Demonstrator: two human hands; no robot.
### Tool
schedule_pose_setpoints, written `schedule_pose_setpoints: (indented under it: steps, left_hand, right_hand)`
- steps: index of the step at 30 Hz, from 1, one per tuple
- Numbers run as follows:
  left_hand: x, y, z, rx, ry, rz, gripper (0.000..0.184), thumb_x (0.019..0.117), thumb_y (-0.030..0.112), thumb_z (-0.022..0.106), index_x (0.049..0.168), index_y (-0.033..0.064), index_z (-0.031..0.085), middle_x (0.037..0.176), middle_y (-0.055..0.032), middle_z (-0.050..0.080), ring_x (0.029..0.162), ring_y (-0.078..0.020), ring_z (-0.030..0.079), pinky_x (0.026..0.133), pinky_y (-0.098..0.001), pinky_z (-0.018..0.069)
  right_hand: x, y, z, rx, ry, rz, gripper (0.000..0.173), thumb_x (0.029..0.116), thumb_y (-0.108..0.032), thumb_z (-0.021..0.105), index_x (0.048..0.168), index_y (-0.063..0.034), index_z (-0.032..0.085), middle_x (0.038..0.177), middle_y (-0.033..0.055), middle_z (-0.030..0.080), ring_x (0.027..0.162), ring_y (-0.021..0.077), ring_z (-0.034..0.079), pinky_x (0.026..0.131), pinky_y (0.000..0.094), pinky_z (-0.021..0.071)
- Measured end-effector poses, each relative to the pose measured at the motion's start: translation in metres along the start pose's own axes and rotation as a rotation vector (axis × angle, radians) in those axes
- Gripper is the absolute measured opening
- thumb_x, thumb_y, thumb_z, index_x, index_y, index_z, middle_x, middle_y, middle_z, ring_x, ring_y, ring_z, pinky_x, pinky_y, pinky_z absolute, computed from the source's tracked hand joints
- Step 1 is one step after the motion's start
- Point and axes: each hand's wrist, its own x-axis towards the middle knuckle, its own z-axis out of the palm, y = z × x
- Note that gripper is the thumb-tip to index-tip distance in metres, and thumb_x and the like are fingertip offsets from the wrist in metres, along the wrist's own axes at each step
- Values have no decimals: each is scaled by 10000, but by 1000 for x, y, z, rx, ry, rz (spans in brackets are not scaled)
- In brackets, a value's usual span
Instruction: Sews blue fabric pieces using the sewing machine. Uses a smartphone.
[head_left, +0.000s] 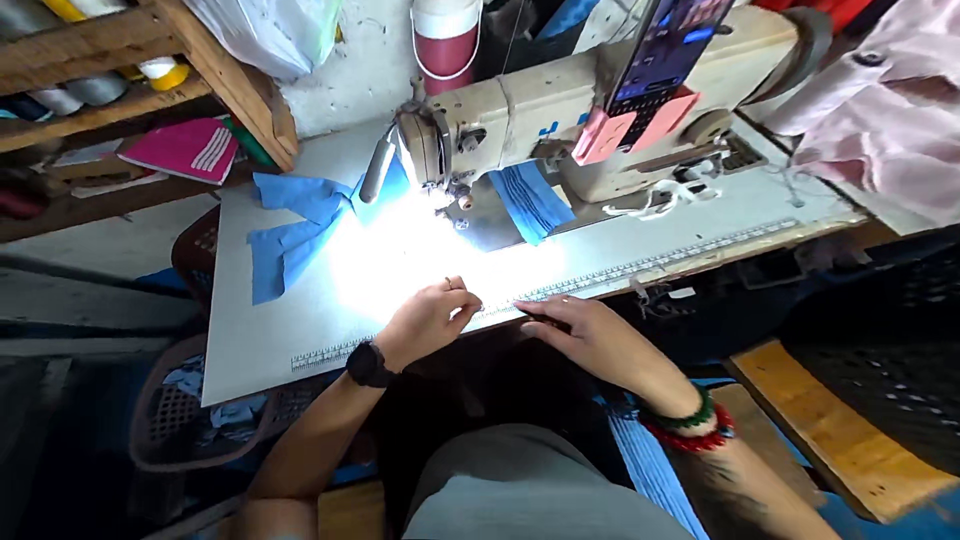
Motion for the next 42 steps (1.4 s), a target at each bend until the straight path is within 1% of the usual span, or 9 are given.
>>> schedule_pose_setpoints:
  steps: [7, 10, 13, 17, 20, 23, 28, 39, 42]
  left_hand:
    - [-2, 7, 3, 153, 87, 28, 189, 992, 170, 608, 953, 85, 772, 868, -56, 688, 779, -138, 667, 692, -285, 557]
    - [-2, 3, 6, 147, 154, 31, 177, 978, 156, 618, 935, 78, 771, 823, -50, 672, 720, -128, 642, 641, -271, 537]
    - [2, -5, -7, 184, 128, -136, 149, 976, 138, 629, 962, 72, 761, 866, -76, 706, 755, -189, 699, 668, -370, 593]
    - [28, -48, -32, 134, 183, -417, 174, 1001, 149, 620, 1024, 27, 742, 890, -127, 721, 800, -273, 694, 755, -517, 563]
    - [60, -93, -28, 195, 243, -390, 253, 1006, 256, 600, 1001, 51, 748, 1109, -137, 694, 1136, -308, 621, 972, -555, 458]
    - [79, -105, -20, 213, 171, -558, 323, 1035, 307, 546, 1067, 46, 734, 1251, -189, 634, 1314, -401, 484, 996, -663, 347]
    - [83, -102, -17, 215, 122, -677, 345, 1045, 327, 529, 1102, 50, 726, 1259, -194, 616, 1316, -401, 466, 1019, -633, 335]
    - [83, -101, -14, 215, 141, -696, 306, 1004, 270, 534, 1112, 69, 737, 1226, -182, 657, 1311, -398, 476, 1047, -640, 307]
    - [84, -103, -13, 217, 147, -705, 300, 1000, 283, 530, 1102, 94, 740, 1219, -152, 666, 1308, -374, 481, 1051, -622, 308]
  right_hand:
    - [41, -22, 40, -93, 27, -50, 251, 1003, -306, 613, 1059, -120, 772, 914, 61, 737, 821, 226, 713, 732, 476, 581]
    - [50, -18, 48, -28, 79, -57, 224, 1005, -255, 597, 981, -100, 756, 841, 51, 710, 762, 190, 684, 705, 419, 571]
    - [62, -12, 49, 3, 122, -62, 234, 1014, -271, 597, 1013, -119, 775, 835, 35, 720, 740, 172, 683, 689, 407, 570]
    - [101, -3, 35, -80, 87, 14, 207, 1003, -206, 635, 1145, -82, 720, 986, 135, 707, 851, 321, 695, 709, 576, 552]
    - [150, 2, 33, -105, 87, 28, 278, 1006, -119, 618, 1275, -79, 678, 1198, 196, 683, 1055, 387, 677, 854, 612, 537]
    - [193, 4, 38, -162, 52, 119, 323, 1012, -71, 581, 1327, -27, 635, 1307, 247, 625, 1180, 428, 632, 946, 608, 510]
    - [206, -2, 41, -182, 128, 248, 252, 1006, -143, 593, 1184, 5, 694, 1162, 245, 700, 1099, 426, 669, 872, 624, 496]
    - [208, 1, 34, -198, 27, 271, 217, 1019, -133, 584, 1180, -31, 687, 1128, 237, 705, 1095, 431, 670, 864, 621, 498]
    - [217, 23, 52, -279, 75, 233, 211, 997, -175, 600, 1180, -145, 700, 1070, 147, 735, 993, 355, 711, 745, 554, 545]
